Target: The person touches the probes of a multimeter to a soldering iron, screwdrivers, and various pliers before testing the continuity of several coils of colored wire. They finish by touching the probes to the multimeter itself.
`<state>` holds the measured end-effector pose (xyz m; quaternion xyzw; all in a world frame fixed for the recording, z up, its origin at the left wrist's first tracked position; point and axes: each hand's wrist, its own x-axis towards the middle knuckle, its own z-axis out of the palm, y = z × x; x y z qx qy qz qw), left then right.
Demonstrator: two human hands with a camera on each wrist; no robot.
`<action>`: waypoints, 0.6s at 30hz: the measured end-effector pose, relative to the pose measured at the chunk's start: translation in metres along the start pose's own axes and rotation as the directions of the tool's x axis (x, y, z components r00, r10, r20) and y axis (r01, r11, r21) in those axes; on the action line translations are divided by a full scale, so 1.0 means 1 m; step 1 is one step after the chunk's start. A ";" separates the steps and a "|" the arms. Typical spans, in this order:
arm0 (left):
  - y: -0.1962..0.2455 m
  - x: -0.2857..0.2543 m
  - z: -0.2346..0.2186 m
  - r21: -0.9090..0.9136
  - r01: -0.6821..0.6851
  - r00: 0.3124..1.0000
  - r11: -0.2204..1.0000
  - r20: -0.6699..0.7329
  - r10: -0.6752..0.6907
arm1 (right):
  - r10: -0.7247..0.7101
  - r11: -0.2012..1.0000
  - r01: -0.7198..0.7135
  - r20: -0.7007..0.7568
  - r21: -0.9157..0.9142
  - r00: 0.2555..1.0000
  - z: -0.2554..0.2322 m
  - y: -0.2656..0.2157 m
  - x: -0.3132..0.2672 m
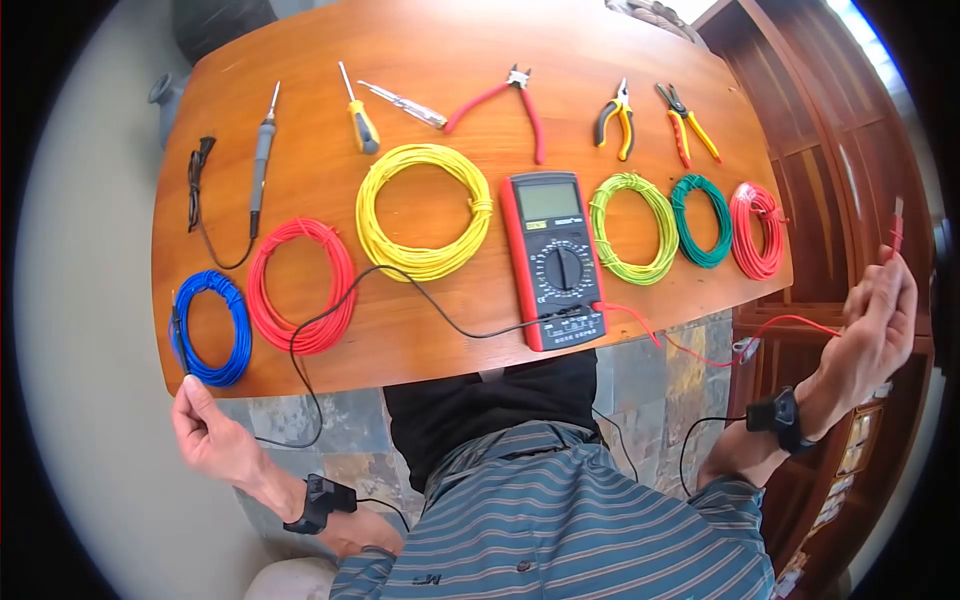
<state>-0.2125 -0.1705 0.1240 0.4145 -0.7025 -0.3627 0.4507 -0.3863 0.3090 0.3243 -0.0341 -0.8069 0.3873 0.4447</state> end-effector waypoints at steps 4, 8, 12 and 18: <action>0.000 0.004 -0.012 0.028 0.031 0.998 0.999 -0.050 -0.030 | -0.153 0.902 0.166 -0.066 0.398 0.986 -0.098 0.047 0.067; 0.007 0.006 -0.005 0.022 -0.045 0.988 0.999 -0.144 0.048 | -0.377 0.820 0.487 -0.354 0.302 0.856 -0.055 -0.045 0.037; 0.004 0.012 -0.015 0.017 -0.060 0.992 0.998 -0.108 0.061 | -0.372 0.578 0.419 -0.231 0.700 0.899 -0.034 -0.077 0.037; 0.016 0.017 -0.013 -0.069 -0.051 0.998 0.996 -0.051 0.047 | -0.465 0.444 -0.401 0.589 0.801 0.661 0.098 -0.112 -0.002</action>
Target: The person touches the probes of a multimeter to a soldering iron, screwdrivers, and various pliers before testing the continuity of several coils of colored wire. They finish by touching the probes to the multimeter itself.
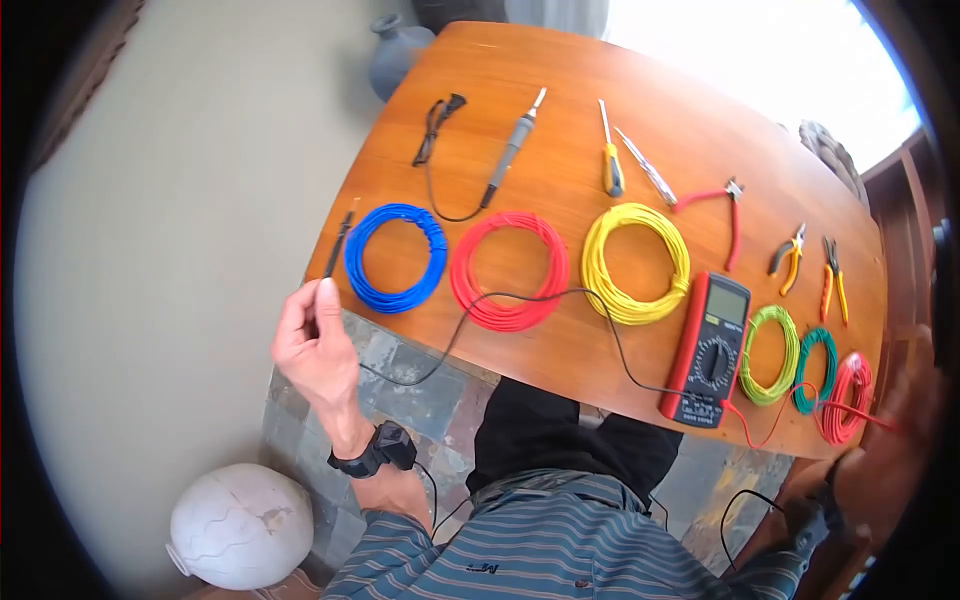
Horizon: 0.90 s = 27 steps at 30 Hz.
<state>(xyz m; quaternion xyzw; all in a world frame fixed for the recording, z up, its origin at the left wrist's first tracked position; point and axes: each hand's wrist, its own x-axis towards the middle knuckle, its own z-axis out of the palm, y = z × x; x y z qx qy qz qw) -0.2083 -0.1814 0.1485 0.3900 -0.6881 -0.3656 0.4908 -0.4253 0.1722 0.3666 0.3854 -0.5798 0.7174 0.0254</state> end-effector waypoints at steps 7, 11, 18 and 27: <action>-0.014 0.017 0.003 0.121 -0.106 0.988 0.987 0.129 0.090 | 0.273 0.935 -0.114 0.474 -0.336 0.837 0.133 0.172 0.013; -0.013 0.020 0.016 0.211 -0.126 0.973 0.969 0.218 0.079 | 0.262 0.930 -0.060 0.536 -0.364 0.803 0.190 0.241 -0.008; -0.031 0.019 0.021 0.228 -0.119 0.971 0.966 0.230 0.065 | 0.399 0.804 0.030 0.578 -0.593 0.712 0.217 0.267 -0.017; -0.027 0.014 0.017 0.213 -0.077 0.963 0.974 0.269 0.017 | 0.384 0.805 0.067 0.604 -0.589 0.698 0.217 0.268 -0.017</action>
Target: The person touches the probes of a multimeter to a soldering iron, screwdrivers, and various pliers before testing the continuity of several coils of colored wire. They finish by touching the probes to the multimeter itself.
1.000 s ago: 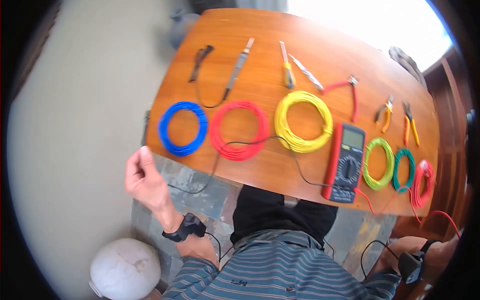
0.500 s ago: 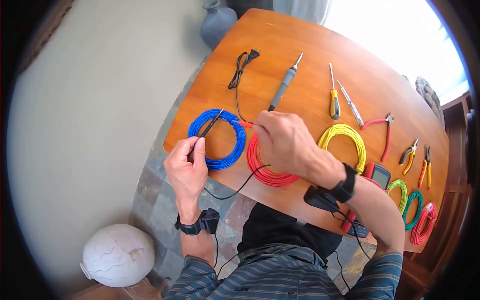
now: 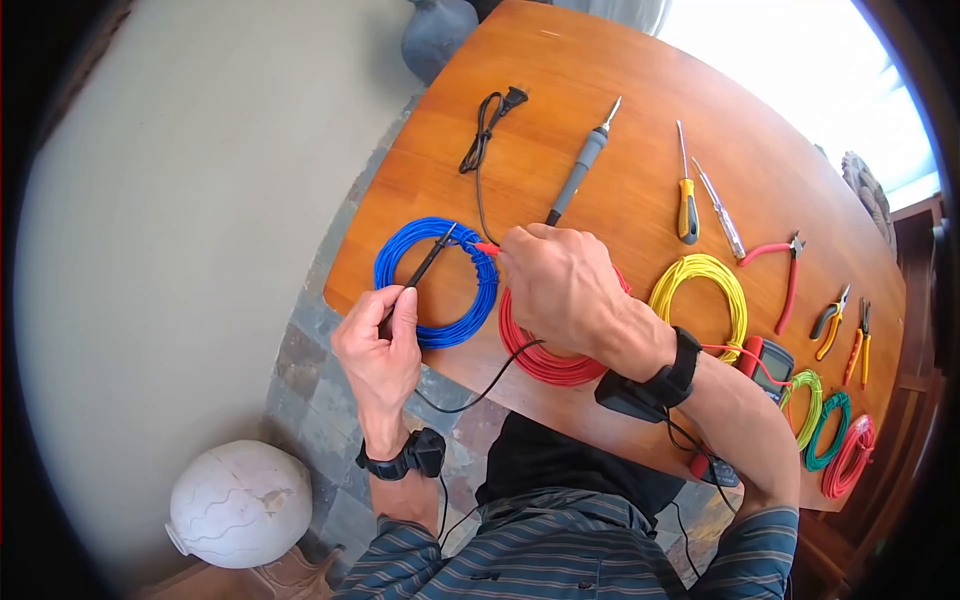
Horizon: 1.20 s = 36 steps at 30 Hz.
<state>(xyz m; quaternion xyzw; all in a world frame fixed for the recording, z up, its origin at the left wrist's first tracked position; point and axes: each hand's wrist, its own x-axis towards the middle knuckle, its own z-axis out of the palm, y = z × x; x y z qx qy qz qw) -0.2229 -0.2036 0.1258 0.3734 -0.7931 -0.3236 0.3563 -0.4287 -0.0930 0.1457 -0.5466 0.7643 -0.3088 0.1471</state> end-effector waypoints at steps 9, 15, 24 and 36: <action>0.000 -0.007 -0.006 -0.053 0.047 0.999 0.997 0.029 -0.046 | -0.005 0.999 0.004 -0.028 -0.036 1.000 0.001 -0.003 -0.002; -0.001 -0.009 -0.007 -0.089 0.040 0.999 0.995 0.022 -0.038 | -0.037 0.999 0.036 -0.040 -0.024 0.999 0.003 0.002 -0.002; 0.003 -0.009 -0.006 -0.083 0.030 0.999 0.996 0.038 -0.026 | -0.054 0.998 0.053 -0.055 -0.017 0.997 0.004 0.004 -0.003; 0.005 -0.009 -0.003 -0.032 0.091 0.995 0.995 0.035 -0.090 | -0.041 0.999 0.039 -0.063 -0.029 0.997 0.003 0.004 -0.004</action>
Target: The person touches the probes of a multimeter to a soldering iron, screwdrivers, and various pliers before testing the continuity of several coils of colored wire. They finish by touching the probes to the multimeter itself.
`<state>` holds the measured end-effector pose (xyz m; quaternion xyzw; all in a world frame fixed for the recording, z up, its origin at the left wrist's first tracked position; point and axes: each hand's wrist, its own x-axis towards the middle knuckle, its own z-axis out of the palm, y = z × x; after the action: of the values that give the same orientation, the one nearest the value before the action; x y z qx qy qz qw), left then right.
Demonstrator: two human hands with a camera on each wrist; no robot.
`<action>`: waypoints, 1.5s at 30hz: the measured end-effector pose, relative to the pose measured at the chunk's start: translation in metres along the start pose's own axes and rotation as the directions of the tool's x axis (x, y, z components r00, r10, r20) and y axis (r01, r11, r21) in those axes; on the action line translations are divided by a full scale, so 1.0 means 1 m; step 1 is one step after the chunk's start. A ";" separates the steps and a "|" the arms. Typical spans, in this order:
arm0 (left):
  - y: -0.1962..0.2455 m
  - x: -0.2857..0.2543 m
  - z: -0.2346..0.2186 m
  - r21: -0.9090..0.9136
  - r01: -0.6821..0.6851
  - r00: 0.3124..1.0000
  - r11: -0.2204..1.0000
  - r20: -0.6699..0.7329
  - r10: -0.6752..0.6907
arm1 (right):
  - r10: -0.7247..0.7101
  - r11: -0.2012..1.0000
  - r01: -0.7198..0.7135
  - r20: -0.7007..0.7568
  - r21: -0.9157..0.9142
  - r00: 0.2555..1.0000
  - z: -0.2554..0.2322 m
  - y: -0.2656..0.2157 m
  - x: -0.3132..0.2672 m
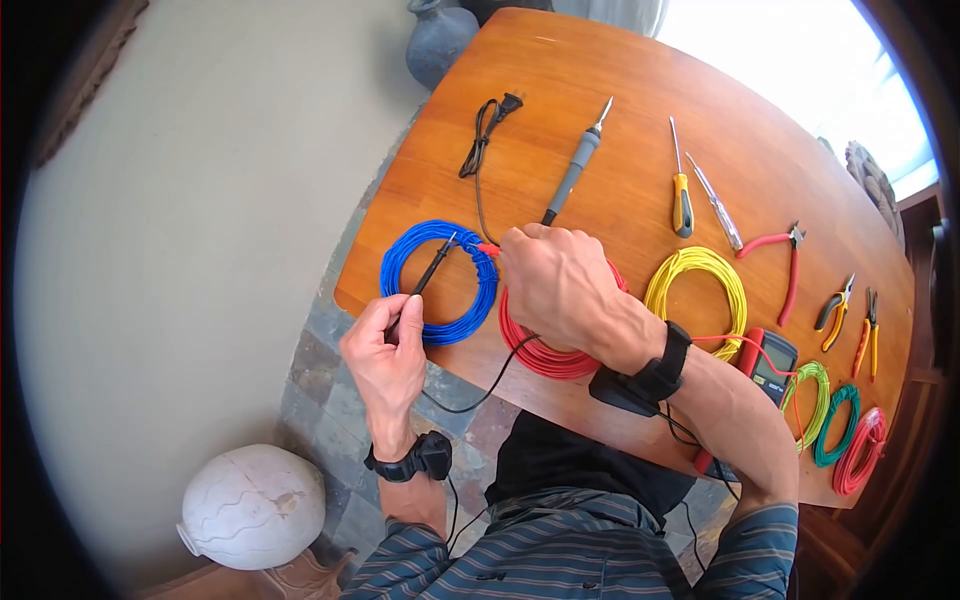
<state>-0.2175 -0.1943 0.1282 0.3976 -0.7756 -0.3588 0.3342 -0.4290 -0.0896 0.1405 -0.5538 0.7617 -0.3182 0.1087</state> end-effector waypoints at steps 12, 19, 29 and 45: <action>0.037 -0.016 0.020 -0.080 -0.174 0.984 0.982 0.025 0.176 | 0.182 0.983 -0.178 -0.155 0.041 0.971 -0.078 0.023 -0.036; 0.049 -0.021 0.042 -0.027 -0.220 0.959 0.975 0.180 0.221 | 0.116 0.993 -0.120 -0.146 -0.018 0.982 -0.068 0.026 -0.066; 0.040 -0.023 0.039 -0.019 -0.218 0.966 0.976 0.135 0.219 | 0.138 0.985 -0.148 -0.119 -0.084 0.983 -0.075 0.012 -0.067; 0.037 -0.024 0.040 -0.025 -0.159 0.974 0.987 0.157 0.161 | 0.188 0.978 -0.194 -0.079 -0.074 0.979 -0.094 0.004 -0.103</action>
<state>-0.2527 -0.1462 0.1320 0.3021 -0.8268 -0.3662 0.3017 -0.4438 0.0400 0.1916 -0.4705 0.8270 -0.2947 0.0889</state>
